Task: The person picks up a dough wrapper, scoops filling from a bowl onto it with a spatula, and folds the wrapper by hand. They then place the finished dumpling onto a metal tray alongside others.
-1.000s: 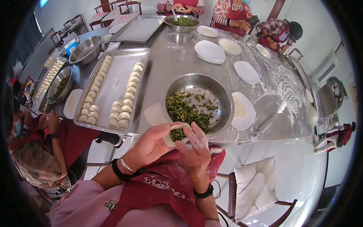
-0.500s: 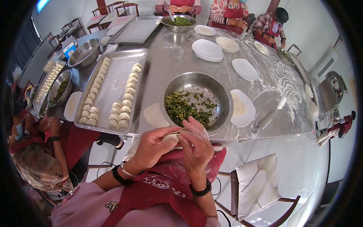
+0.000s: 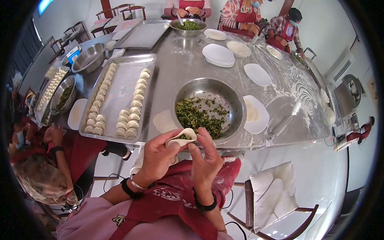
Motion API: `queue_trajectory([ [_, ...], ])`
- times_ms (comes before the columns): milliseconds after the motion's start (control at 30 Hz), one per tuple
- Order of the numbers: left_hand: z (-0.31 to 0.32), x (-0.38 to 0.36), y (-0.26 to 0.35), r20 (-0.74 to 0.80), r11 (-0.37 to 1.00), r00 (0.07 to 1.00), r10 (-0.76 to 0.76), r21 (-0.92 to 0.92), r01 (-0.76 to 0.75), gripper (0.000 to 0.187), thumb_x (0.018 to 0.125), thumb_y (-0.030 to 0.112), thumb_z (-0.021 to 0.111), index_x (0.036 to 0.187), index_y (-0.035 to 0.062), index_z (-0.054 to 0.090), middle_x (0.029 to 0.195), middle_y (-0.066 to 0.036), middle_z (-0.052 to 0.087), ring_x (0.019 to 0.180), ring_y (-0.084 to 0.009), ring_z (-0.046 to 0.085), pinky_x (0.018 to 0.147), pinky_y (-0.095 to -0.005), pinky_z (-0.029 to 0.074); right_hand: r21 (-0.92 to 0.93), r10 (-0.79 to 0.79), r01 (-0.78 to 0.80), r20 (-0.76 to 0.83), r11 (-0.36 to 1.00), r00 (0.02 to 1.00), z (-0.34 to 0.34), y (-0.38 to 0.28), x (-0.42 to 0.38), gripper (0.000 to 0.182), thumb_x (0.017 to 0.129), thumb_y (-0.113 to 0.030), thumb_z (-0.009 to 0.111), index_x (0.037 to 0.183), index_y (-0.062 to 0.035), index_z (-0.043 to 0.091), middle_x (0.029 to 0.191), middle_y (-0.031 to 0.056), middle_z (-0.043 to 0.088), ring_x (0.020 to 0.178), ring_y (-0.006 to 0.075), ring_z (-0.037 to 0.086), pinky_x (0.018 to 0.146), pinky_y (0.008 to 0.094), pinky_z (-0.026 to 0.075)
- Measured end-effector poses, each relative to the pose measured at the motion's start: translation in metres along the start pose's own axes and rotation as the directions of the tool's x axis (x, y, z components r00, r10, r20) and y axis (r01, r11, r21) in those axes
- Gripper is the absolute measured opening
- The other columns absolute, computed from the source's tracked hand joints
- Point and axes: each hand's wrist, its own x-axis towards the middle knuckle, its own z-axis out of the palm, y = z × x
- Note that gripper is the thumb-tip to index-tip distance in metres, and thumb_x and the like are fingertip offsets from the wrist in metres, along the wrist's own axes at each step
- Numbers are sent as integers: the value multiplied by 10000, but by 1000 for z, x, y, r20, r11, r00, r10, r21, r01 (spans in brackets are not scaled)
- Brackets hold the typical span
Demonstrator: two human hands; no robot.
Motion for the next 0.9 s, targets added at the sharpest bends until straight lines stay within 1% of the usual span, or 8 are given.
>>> queue_trajectory([
  [100, 1, -5, 11, -30, 997, 997, -74, -25, 73, 401, 958, 18, 599, 1331, -108, 524, 1278, -171, 609, 1144, -176, 606, 986, -285, 496, -131, -76, 81, 45, 988, 996, 3, -5, -1, 313, 853, 70, 659, 1166, 84, 666, 1304, 243, 612, 1255, 297, 571, 1072, 378, 430],
  [200, 4, -7, 17, -51, 997, 996, -78, -8, 78, 397, 960, 14, 596, 1332, -105, 526, 1283, -167, 607, 1150, -170, 598, 996, -287, 489, -111, -122, 128, 54, 986, 991, 6, -6, -4, 297, 852, 71, 658, 1148, 80, 675, 1287, 234, 626, 1254, 309, 573, 1072, 390, 430],
  [300, 1, -8, 9, -22, 998, 999, -46, -50, 45, 393, 962, 9, 592, 1333, -104, 526, 1288, -163, 605, 1152, -168, 595, 1000, -286, 484, -85, -152, 152, 7, 985, 988, 9, -8, -7, 243, 817, 47, 726, 1058, 48, 701, 1219, 192, 677, 1235, 309, 595, 1071, 404, 434],
  [500, -3, -8, 1, 15, 1000, 1000, 5, -20, -4, 402, 977, 46, 591, 1346, -92, 512, 1282, -158, 612, 1135, -175, 609, 989, -309, 517, -160, -294, 290, 1, 944, 956, 12, -4, -9, 190, 819, 48, 720, 1008, 32, 707, 1189, 192, 689, 1208, 335, 611, 1034, 417, 463],
  [600, -5, -8, -6, 37, 1000, 999, 3, -8, -2, 401, 979, 44, 586, 1349, -90, 510, 1295, -161, 603, 1159, -177, 597, 993, -315, 514, -157, -299, 294, -11, 943, 954, 11, -4, -8, 164, 811, 43, 724, 974, 22, 716, 1151, 186, 705, 1190, 350, 620, 1020, 431, 470],
  [700, -4, -10, -5, 57, 998, 997, -56, 13, 55, 399, 981, 42, 581, 1352, -89, 509, 1313, -163, 594, 1171, -177, 589, 1001, -313, 506, -150, -347, 348, 38, 925, 937, 6, -3, -4, 132, 804, 26, 733, 935, 12, 724, 1111, 185, 718, 1182, 360, 622, 1015, 440, 470],
  [800, -6, -10, -8, 86, 997, 995, -42, 64, 37, 397, 984, 43, 574, 1354, -85, 509, 1320, -160, 593, 1171, -178, 590, 1012, -305, 494, -162, -374, 377, 51, 912, 926, 2, 2, -2, 157, 803, 15, 734, 960, 7, 729, 1095, 183, 723, 1185, 363, 621, 1015, 438, 468],
  [900, -4, -10, -4, 66, 997, 994, -82, 12, 82, 397, 984, 50, 578, 1353, -82, 514, 1311, -156, 603, 1171, -173, 590, 995, -295, 491, -269, -367, 396, 153, 878, 918, -7, 3, -1, 232, 806, -12, 748, 1035, 17, 718, 1147, 184, 708, 1219, 364, 600, 1031, 440, 455],
])
